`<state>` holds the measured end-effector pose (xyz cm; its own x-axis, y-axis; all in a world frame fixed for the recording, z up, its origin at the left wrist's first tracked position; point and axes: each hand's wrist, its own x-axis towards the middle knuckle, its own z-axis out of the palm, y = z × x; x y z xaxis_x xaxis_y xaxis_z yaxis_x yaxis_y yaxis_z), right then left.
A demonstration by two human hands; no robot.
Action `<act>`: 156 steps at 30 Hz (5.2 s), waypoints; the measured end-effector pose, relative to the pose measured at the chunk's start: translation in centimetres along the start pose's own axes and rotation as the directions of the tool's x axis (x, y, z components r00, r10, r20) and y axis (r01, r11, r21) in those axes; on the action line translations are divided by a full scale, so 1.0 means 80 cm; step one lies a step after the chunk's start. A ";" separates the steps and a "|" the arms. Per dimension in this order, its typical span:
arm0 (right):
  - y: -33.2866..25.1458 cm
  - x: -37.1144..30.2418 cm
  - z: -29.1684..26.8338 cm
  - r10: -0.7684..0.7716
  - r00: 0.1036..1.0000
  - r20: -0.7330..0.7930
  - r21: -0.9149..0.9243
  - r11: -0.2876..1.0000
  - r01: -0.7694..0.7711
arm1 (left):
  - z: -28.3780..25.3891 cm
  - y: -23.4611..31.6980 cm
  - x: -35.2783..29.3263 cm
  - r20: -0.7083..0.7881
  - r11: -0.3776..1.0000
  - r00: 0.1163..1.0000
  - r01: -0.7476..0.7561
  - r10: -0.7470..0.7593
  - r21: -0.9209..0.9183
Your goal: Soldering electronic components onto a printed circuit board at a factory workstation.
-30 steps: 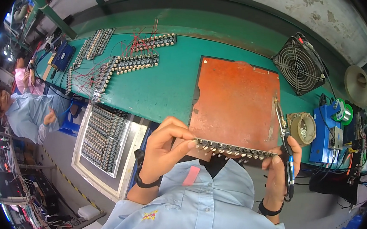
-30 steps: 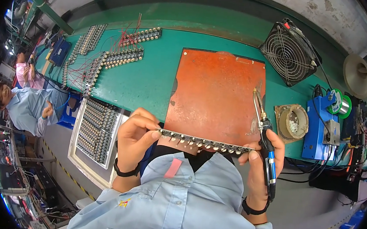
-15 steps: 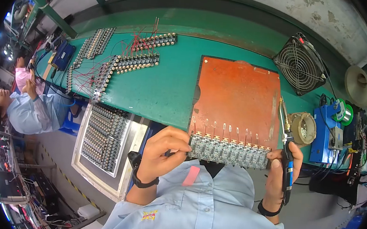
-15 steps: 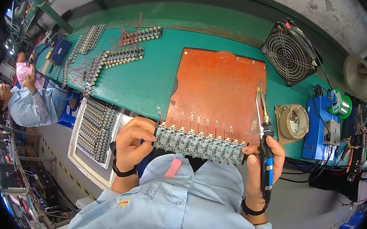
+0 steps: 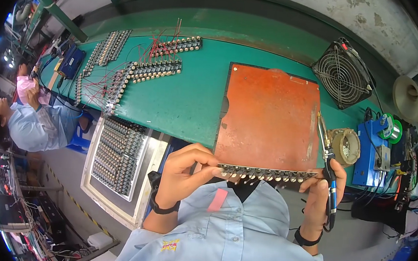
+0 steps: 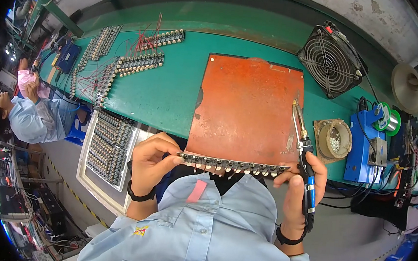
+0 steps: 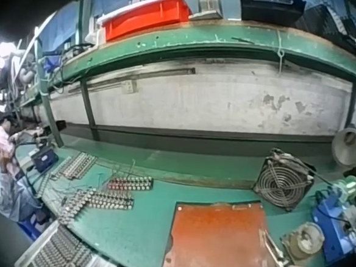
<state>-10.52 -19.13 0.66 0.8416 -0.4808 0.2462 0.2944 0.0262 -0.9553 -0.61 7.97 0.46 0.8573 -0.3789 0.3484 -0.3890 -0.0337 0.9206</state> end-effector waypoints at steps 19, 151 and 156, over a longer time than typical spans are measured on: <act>0.007 -0.002 -0.005 0.046 0.998 -0.043 -0.121 0.991 -0.051 | 0.007 0.026 0.003 0.074 0.778 0.896 0.418 -0.437 -0.469; 0.045 0.028 -0.063 0.029 0.999 -0.034 -0.043 0.999 -0.030 | -0.002 -0.102 0.216 -0.002 0.980 0.994 0.112 -0.113 0.166; 0.070 0.029 -0.073 0.011 1.000 -0.016 0.070 0.998 -0.010 | -0.004 -0.096 0.211 -0.108 0.990 0.988 0.116 -0.107 0.083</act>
<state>-9.57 -25.21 -5.05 0.8374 -0.4947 0.2325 0.3166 0.0922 -0.9441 16.95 2.13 -0.68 0.9253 -0.2713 0.2650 -0.3136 -0.1542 0.9370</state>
